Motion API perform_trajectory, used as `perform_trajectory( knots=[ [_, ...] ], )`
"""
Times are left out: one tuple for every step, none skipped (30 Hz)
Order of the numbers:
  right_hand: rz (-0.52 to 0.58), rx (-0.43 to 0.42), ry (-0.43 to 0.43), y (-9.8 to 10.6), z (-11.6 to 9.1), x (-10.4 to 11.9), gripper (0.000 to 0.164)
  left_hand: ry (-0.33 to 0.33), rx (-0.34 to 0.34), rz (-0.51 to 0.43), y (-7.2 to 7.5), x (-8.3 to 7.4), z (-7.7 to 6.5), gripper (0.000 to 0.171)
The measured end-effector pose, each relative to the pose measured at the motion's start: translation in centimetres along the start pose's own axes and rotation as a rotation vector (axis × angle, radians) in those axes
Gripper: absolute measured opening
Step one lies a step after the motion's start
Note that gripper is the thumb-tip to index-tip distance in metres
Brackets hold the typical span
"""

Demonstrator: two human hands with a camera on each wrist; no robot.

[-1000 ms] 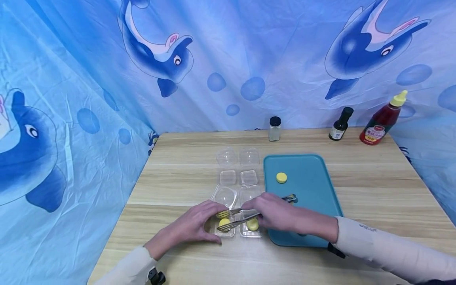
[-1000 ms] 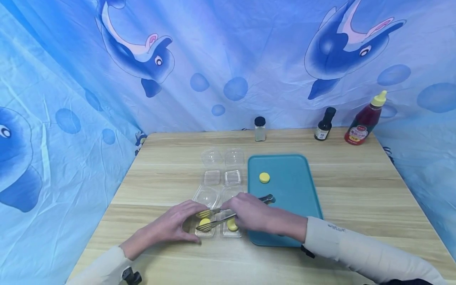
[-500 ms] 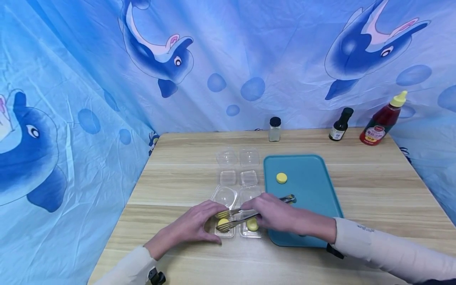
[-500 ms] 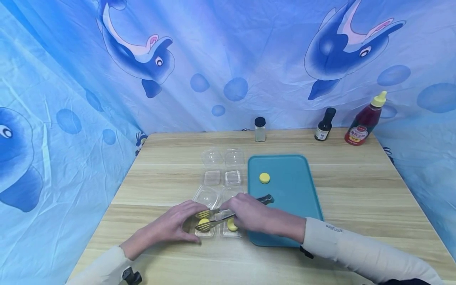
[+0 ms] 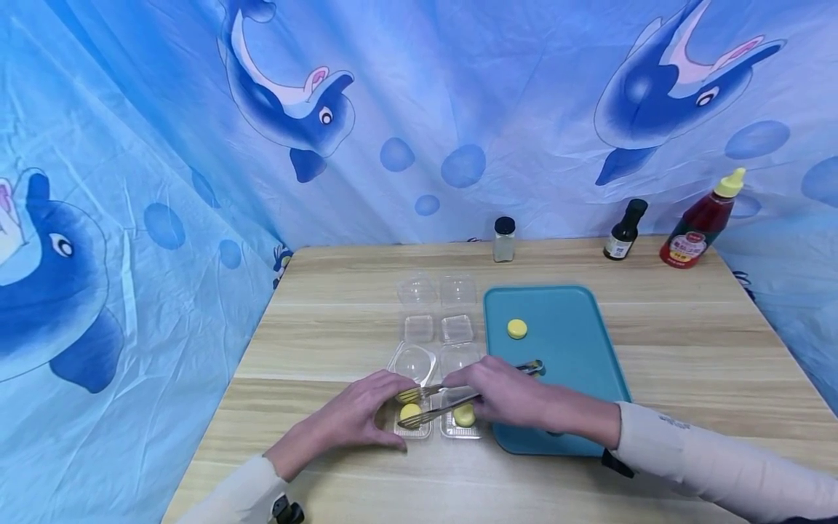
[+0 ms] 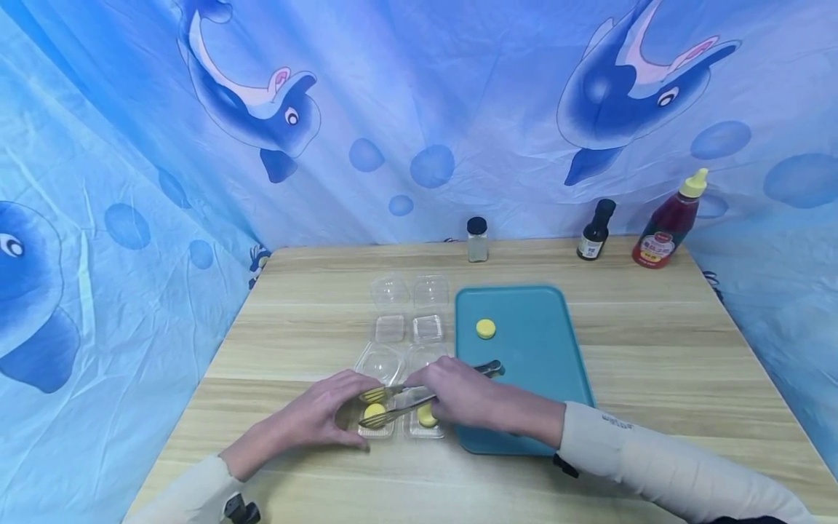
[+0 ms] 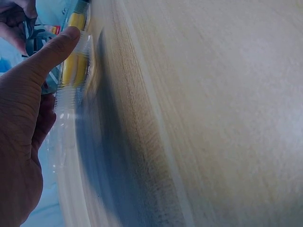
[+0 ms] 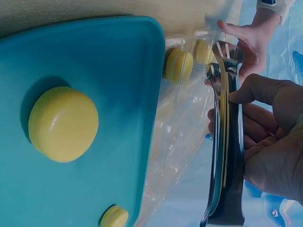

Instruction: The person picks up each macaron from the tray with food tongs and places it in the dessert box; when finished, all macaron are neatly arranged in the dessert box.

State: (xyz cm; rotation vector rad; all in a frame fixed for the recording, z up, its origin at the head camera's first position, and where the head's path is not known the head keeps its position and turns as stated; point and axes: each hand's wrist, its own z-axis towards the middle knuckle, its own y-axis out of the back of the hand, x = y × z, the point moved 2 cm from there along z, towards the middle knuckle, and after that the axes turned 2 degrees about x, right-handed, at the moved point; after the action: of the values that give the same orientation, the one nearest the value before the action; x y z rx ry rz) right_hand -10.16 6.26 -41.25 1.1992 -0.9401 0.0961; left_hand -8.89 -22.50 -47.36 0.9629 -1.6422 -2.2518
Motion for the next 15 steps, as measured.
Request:
perform_trajectory(
  knots=[
    [-0.013,-0.001,0.008,0.0,0.0,-0.1,0.056,0.000,0.000,0.001,0.0,0.0,0.0,0.095],
    [-0.023,-0.002,0.015,0.1,-0.1,-0.1,0.056,0.000,0.001,0.002,0.0,0.0,0.0,0.095],
    [-0.027,-0.002,0.017,0.2,-0.2,-0.1,0.056,0.001,0.001,0.003,0.0,0.0,0.0,0.095],
    [-0.034,-0.003,0.016,0.3,-0.4,-0.2,0.056,0.004,0.003,0.004,0.0,0.0,0.0,0.095],
    [-0.042,-0.004,0.014,0.5,-0.5,-0.2,0.057,0.006,0.006,0.005,0.0,0.0,0.0,0.096],
    [-0.048,-0.004,0.011,0.7,-0.7,-0.2,0.058,0.009,0.007,0.006,0.0,0.0,0.0,0.096],
    [-0.056,-0.007,0.012,0.9,-0.9,-0.3,0.058,0.010,0.009,0.009,0.0,-0.1,0.0,0.096],
    [-0.066,-0.013,0.017,1.1,-1.1,-0.3,0.059,0.011,0.011,0.011,0.0,-0.1,0.1,0.095],
    [-0.079,-0.018,0.016,1.3,-1.3,-0.3,0.060,0.009,0.011,0.017,0.0,-0.1,0.1,0.095],
    [-0.092,-0.022,0.017,1.6,-1.6,-0.3,0.060,0.010,0.012,0.020,0.0,-0.1,0.1,0.094],
    [-0.100,-0.024,0.016,1.8,-1.9,-0.4,0.061,0.008,0.010,0.026,0.0,-0.1,0.1,0.094],
    [-0.102,-0.025,0.009,2.0,-2.1,-0.5,0.062,0.006,0.008,0.027,0.0,-0.1,0.1,0.093],
    [-0.101,-0.025,0.001,2.2,-2.4,-0.6,0.062,0.002,0.008,0.029,0.0,-0.1,0.1,0.093],
    [-0.094,-0.027,-0.012,2.5,-2.7,-0.7,0.063,-0.004,0.006,0.029,-0.1,-0.1,0.2,0.092],
    [-0.082,-0.027,-0.031,2.7,-3.1,-0.9,0.064,-0.010,0.002,0.032,-0.1,-0.1,0.2,0.093]
  ],
)
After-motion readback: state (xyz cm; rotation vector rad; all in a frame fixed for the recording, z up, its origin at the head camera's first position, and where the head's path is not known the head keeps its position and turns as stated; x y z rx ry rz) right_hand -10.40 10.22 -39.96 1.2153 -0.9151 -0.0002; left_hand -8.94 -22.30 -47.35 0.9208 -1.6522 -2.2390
